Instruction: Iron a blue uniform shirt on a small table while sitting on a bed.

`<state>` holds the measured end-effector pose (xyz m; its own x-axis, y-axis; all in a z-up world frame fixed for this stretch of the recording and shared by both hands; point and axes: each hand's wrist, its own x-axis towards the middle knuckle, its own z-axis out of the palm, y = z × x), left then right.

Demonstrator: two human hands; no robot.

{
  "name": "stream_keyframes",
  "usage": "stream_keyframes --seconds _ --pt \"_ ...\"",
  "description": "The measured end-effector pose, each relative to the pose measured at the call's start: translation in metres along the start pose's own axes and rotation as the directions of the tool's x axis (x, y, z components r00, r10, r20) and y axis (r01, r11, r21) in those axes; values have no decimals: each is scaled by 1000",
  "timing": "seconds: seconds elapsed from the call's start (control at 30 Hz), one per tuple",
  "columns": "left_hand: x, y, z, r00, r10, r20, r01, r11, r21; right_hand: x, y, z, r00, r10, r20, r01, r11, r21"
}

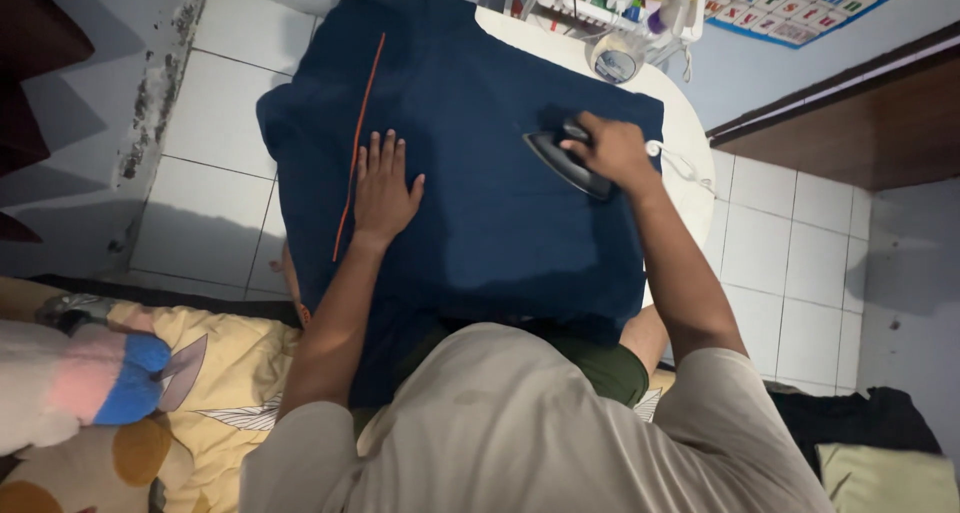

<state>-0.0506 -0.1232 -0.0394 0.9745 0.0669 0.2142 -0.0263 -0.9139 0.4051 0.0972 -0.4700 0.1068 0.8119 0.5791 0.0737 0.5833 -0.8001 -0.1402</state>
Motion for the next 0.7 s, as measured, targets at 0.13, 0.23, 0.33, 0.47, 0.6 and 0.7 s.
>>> stream_keyframes --seconds 0.13,0.23,0.33,0.47,0.6,0.7 --pt "-2 -4 5 1000 11 -12 -11 1000 -11 30 -42 8 989 -143 -41 146 987 62" --pt "-1 -8 10 999 21 -26 -21 1000 -1 51 -75 22 984 -174 -43 178 978 109" --pt "0 -3 -2 1000 -10 19 11 1000 -8 50 -74 23 976 -211 -56 217 966 138" --pt "-1 -10 9 1000 25 -6 -25 1000 0 32 -32 21 992 -116 -53 121 988 98" --pt "2 -10 10 1000 19 -1 -19 1000 19 0 49 23 987 125 -99 -125 992 8" --pt "0 -9 9 1000 21 6 -21 999 24 -24 95 20 959 275 -74 -280 958 -58"
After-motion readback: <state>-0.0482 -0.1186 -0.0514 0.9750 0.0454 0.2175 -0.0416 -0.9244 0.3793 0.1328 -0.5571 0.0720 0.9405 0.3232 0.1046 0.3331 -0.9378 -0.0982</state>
